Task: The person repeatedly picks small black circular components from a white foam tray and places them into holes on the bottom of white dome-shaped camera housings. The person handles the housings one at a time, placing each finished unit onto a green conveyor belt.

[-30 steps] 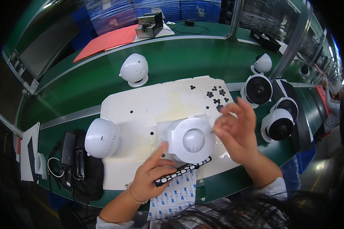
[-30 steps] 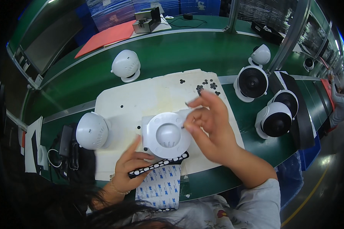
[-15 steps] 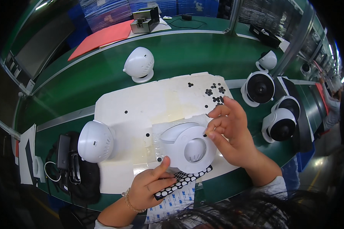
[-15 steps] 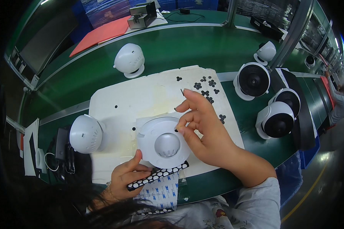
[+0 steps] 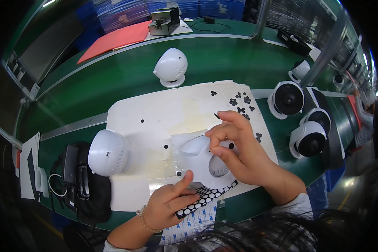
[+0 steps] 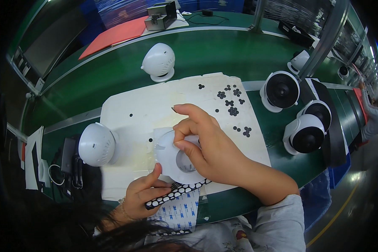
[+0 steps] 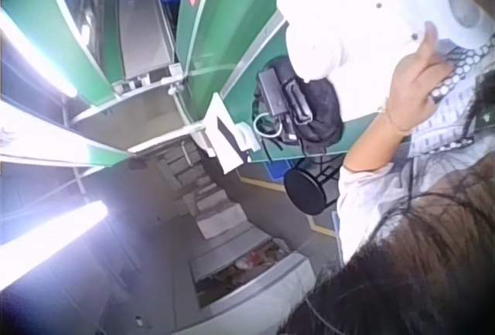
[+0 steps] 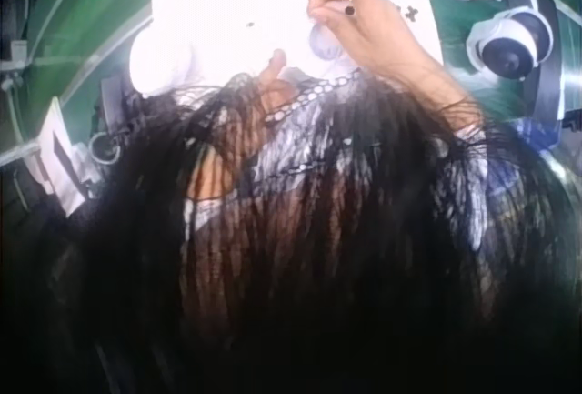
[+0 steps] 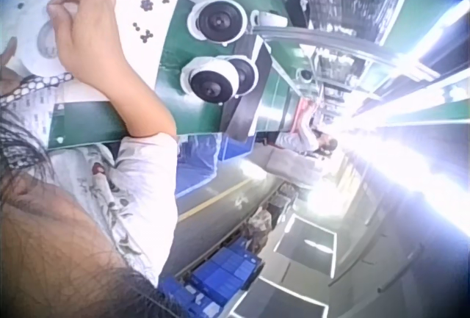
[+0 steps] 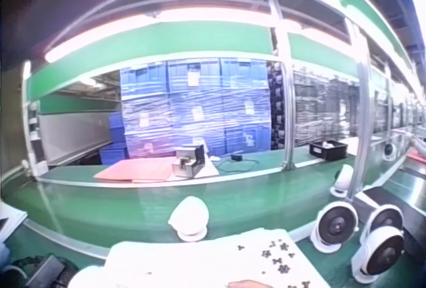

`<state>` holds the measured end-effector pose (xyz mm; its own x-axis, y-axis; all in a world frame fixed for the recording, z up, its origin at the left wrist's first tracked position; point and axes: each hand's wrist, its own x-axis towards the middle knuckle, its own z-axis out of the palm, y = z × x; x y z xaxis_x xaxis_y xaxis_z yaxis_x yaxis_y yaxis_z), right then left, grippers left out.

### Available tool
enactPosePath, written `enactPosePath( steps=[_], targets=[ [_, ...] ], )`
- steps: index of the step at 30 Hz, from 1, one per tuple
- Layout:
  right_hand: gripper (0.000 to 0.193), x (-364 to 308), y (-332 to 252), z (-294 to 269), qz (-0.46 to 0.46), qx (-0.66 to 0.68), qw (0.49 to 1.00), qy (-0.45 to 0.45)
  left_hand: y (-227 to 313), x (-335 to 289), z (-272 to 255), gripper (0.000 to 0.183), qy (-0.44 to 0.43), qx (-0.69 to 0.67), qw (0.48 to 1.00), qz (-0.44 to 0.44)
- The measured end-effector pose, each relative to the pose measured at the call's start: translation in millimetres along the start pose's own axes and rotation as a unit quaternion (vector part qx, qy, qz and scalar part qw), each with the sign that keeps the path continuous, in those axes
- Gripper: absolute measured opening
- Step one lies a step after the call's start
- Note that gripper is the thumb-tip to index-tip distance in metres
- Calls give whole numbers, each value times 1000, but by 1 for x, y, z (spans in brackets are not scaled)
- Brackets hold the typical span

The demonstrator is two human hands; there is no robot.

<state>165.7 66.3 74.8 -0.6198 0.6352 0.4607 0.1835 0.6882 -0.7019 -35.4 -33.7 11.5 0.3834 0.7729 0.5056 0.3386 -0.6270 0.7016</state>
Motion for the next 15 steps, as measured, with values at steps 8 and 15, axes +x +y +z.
enactPosePath(
  steps=[8,15],
  targets=[
    [60,2,0,3,41,57,997,-33,-5,-5,-2,34,-29,9,1000,7],
    [54,1,-2,5,65,101,993,-10,-3,-2,2,34,19,17,1000,16]
  ],
)
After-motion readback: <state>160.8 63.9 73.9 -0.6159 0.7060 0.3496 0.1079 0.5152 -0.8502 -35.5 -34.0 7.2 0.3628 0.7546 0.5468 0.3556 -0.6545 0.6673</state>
